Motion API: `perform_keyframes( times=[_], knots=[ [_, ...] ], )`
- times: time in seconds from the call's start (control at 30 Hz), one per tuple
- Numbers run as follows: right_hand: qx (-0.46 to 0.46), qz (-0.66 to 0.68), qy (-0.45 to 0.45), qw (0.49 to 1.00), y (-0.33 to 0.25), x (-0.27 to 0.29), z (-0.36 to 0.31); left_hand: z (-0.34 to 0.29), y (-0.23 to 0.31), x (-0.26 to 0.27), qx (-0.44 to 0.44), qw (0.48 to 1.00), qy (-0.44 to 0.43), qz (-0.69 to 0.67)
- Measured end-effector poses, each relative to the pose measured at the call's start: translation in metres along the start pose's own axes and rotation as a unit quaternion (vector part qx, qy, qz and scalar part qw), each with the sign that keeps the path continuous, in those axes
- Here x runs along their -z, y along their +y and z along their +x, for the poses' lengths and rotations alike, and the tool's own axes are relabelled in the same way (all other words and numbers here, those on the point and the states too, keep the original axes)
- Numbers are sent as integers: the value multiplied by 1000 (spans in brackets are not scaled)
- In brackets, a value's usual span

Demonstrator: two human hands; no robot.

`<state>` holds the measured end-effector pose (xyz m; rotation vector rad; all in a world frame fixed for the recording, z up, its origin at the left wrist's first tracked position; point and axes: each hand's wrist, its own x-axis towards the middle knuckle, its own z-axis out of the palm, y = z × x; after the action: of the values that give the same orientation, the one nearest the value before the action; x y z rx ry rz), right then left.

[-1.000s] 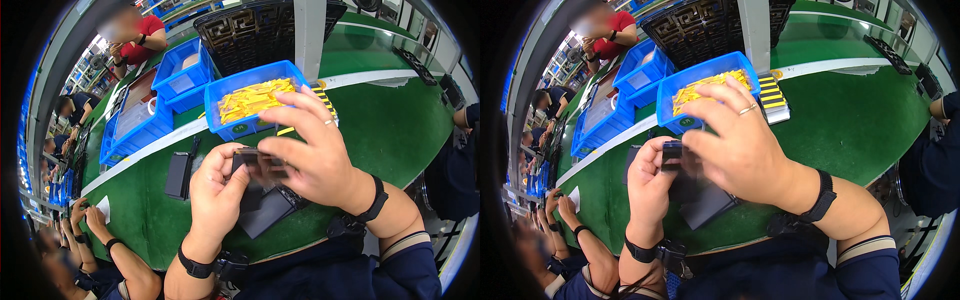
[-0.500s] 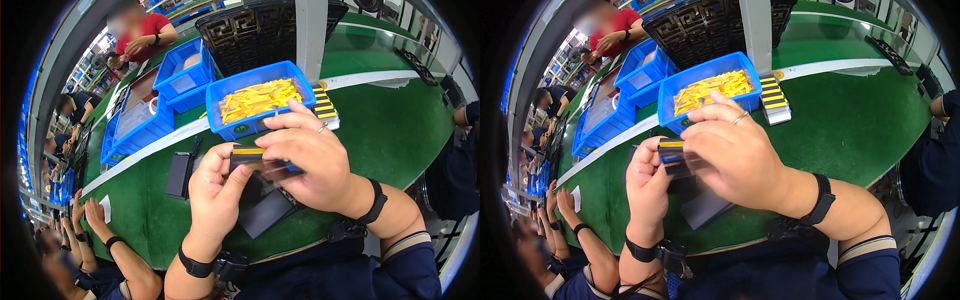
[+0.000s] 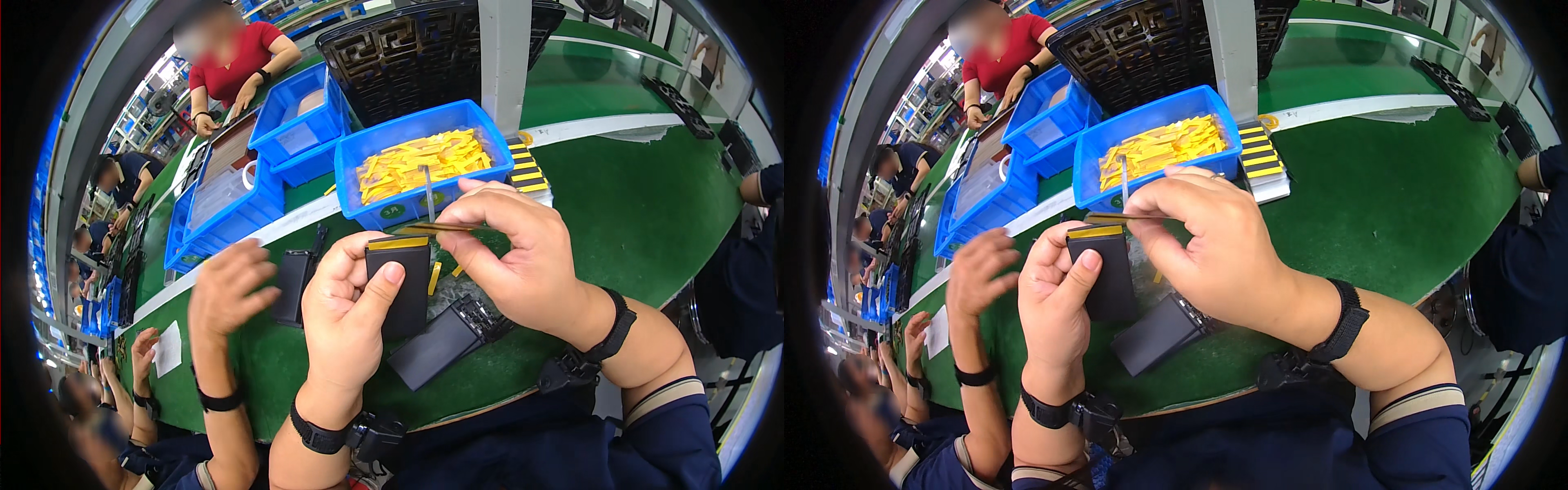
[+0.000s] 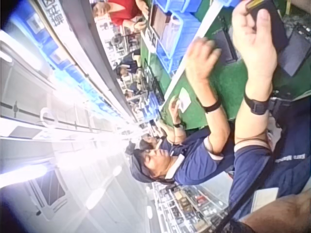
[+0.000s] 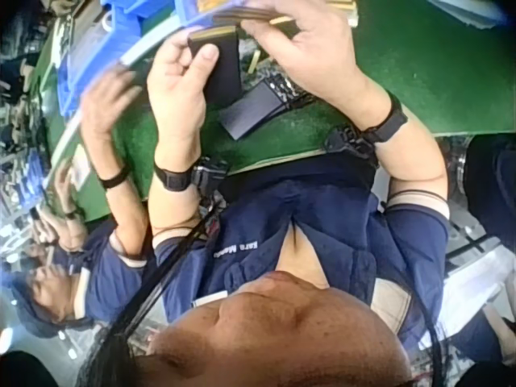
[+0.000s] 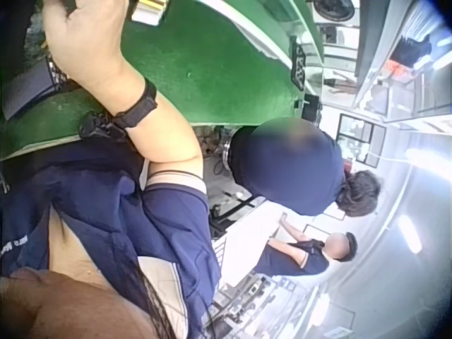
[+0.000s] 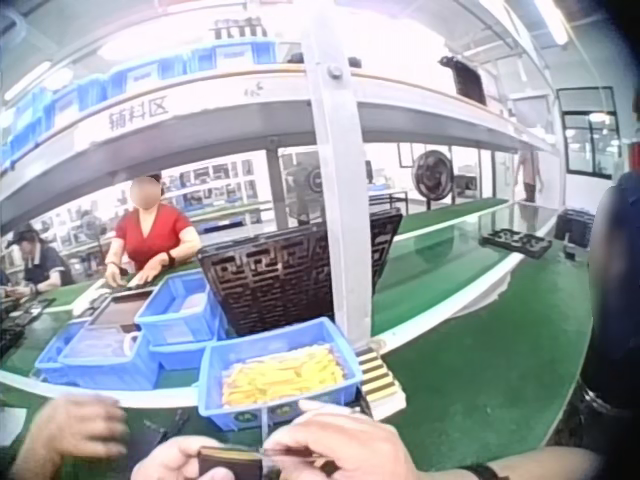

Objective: Sticking black and yellow striped adhesive labels onto small black rectangular electronic modules.

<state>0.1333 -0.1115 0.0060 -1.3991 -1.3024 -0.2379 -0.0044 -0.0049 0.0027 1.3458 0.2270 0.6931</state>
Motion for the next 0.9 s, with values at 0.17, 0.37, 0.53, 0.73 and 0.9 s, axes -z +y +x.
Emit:
perform_keyframes(
  times=[0.17, 0.37, 0.53, 0.73, 0.9],
  knots=[
    [-45, 13, -31, 998, 3, 0, -2, 2, -6, 0, 9, 1000, -10, 10],
    [48, -72, -20, 996, 2, -5, -1, -6, -4, -6, -86, 962, 42, 257],
    [126, -68, -44, 989, 1, 0, 3, 5, -10, -5, -34, 980, 77, 180],
    [61, -347, -12, 936, 63, 18, 17, 8, -9, 11, 44, 996, 73, 41],
    [-170, -10, -6, 985, 3, 10, 12, 7, -9, 11, 26, 996, 74, 43]
  ],
)
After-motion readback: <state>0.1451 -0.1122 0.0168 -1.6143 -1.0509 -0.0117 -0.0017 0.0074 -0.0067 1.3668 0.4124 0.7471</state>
